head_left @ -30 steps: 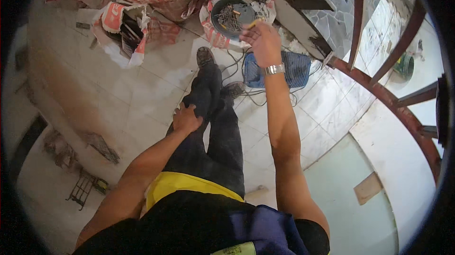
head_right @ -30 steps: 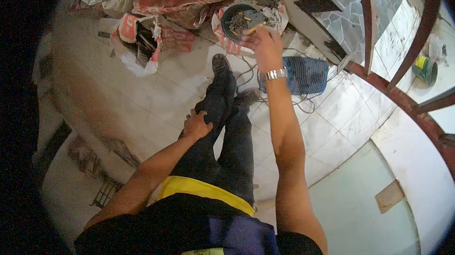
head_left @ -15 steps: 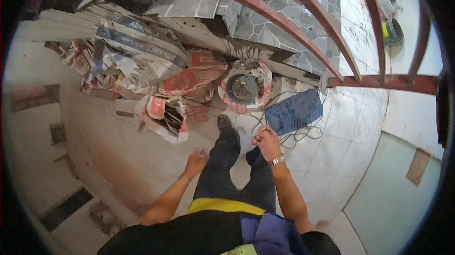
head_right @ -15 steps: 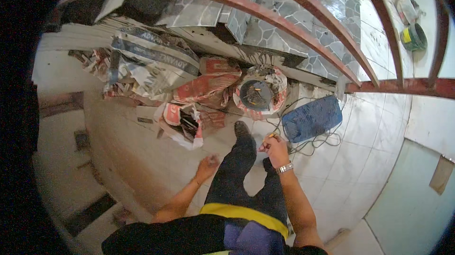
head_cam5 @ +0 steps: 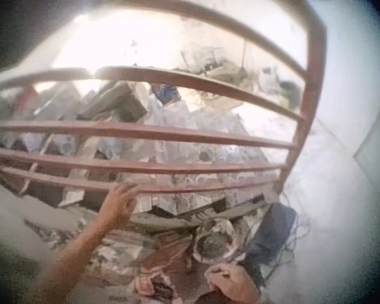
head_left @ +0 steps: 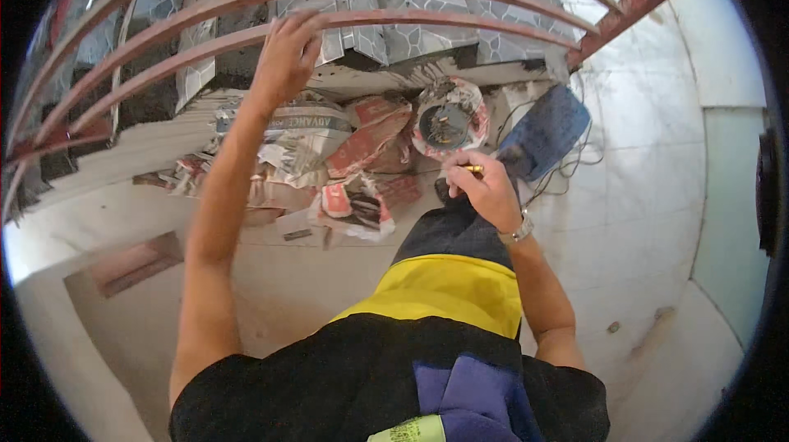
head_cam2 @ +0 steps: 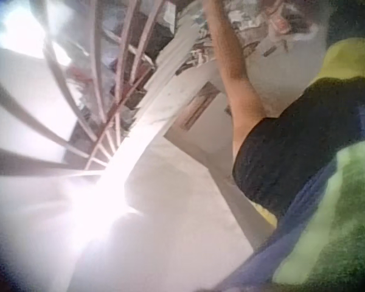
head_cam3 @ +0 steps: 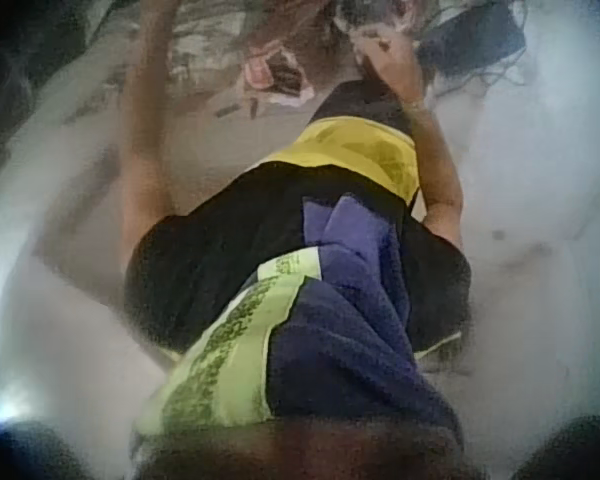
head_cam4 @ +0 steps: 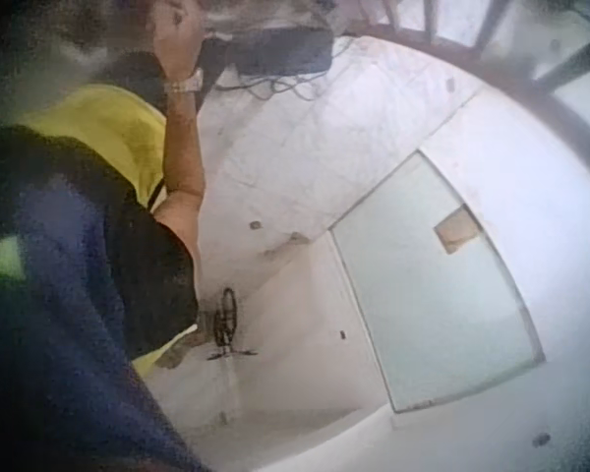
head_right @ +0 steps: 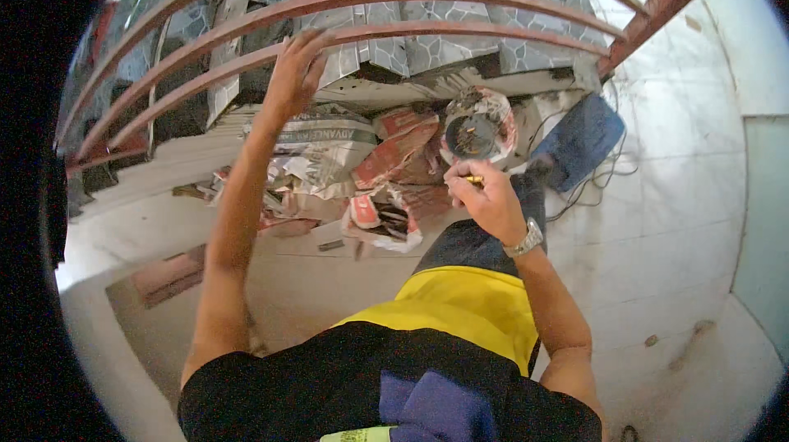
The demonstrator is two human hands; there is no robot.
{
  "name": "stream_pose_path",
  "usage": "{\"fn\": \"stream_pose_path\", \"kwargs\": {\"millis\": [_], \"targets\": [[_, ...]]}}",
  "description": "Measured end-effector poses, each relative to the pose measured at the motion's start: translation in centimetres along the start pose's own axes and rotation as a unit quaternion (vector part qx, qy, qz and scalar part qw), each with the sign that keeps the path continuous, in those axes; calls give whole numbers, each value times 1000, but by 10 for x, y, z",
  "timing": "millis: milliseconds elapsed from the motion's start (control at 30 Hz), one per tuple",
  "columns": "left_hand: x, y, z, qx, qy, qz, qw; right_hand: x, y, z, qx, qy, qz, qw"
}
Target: Measure and fit tiles on a staircase during construction.
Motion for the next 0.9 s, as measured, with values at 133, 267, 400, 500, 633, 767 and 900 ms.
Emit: {"fn": "stream_pose_path", "kwargs": {"millis": [133,267,400,500,633,767,900], "targets": [[-41,-61,-85,-164,-183,-144,959,-21,32,18,-4,21,87,996],[-41,-102,-157,-521,-251,-418,700,-58,96,34,-149,47,29,987],[-92,-117,-184,-370,-287,-235,852,-90,168,60,-283,117,-111,945],[-101,-140,-202,-112,-325,39,938,-108,187,77,-338,142,-91,926],[-101,-138,-202,-40,-307,50,950,-146,193,77,-319,148,-121,928],[-107,-143,-206,-54,-357,24,932,-190,189,69,-359,153,-101,915],[-96,-146,-249,-61,-348,55,934,-226,192,77,-364,175,-100,909]]}}
Point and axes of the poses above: each hand's wrist, its own x-axis away from the middle knuckle, its own z-axis out of the back of the hand, y = z × x, the point moved 8 cm from there along -x, towards the middle knuckle, and after that the axes turned 4 degrees about -x, right-handed, at the moved point
